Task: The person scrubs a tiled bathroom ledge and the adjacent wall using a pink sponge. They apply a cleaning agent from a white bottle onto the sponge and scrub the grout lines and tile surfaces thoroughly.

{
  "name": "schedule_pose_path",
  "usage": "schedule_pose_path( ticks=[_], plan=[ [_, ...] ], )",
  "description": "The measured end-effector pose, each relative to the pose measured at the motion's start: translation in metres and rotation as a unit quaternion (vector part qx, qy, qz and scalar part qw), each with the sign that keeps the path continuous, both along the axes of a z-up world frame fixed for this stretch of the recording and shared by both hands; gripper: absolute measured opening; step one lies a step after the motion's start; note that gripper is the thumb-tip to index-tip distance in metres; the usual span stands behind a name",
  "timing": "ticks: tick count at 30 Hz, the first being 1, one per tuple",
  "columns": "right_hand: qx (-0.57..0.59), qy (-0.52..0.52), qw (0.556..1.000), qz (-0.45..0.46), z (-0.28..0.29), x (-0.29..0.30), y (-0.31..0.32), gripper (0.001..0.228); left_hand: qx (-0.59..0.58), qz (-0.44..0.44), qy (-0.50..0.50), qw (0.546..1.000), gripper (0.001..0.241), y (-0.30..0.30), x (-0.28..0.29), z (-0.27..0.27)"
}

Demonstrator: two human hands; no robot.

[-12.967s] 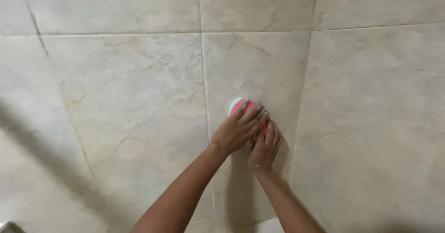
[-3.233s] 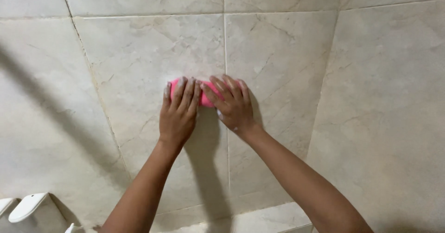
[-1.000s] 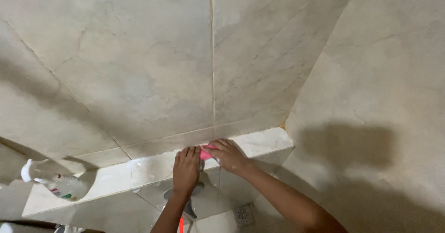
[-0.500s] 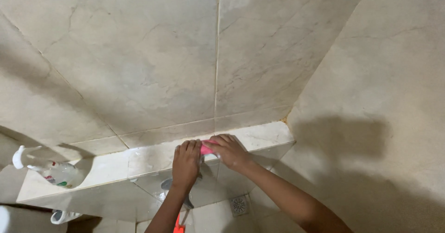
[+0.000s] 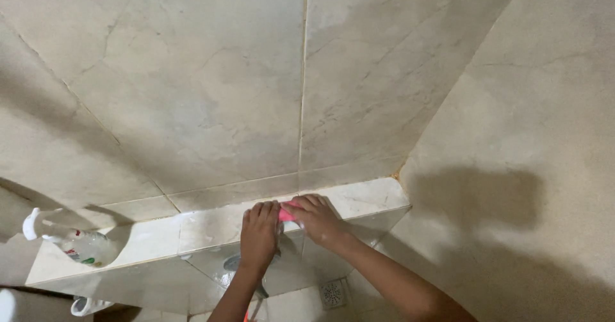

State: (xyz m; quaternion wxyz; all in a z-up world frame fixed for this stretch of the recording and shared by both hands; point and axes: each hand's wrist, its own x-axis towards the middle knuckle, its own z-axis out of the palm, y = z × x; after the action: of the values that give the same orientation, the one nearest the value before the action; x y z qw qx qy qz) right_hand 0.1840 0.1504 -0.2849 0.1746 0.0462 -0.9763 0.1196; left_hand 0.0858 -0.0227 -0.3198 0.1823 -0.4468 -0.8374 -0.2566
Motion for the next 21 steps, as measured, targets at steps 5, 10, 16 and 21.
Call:
schedule_pose_path(
  ticks=[5, 10, 16, 21],
  plan=[
    [0.001, -0.004, 1.000, 0.000, -0.006, -0.009, 0.003, 0.052, -0.010, -0.007, -0.003, 1.000, 0.048, 0.005, -0.004, 0.002],
    [-0.005, 0.003, 0.999, -0.033, -0.010, -0.022, 0.001, 0.050, 0.003, 0.023, -0.006, 1.000, 0.045, 0.012, -0.008, 0.005],
    [0.008, 0.005, 1.000, -0.015, -0.004, 0.007, -0.014, 0.052, 0.018, -0.006, 0.010, 1.000, 0.046, -0.011, 0.006, -0.006],
    [0.004, -0.006, 1.000, -0.021, -0.005, -0.010, -0.015, 0.050, 0.023, -0.012, 0.012, 1.000, 0.046, -0.013, -0.001, -0.004]
  ],
)
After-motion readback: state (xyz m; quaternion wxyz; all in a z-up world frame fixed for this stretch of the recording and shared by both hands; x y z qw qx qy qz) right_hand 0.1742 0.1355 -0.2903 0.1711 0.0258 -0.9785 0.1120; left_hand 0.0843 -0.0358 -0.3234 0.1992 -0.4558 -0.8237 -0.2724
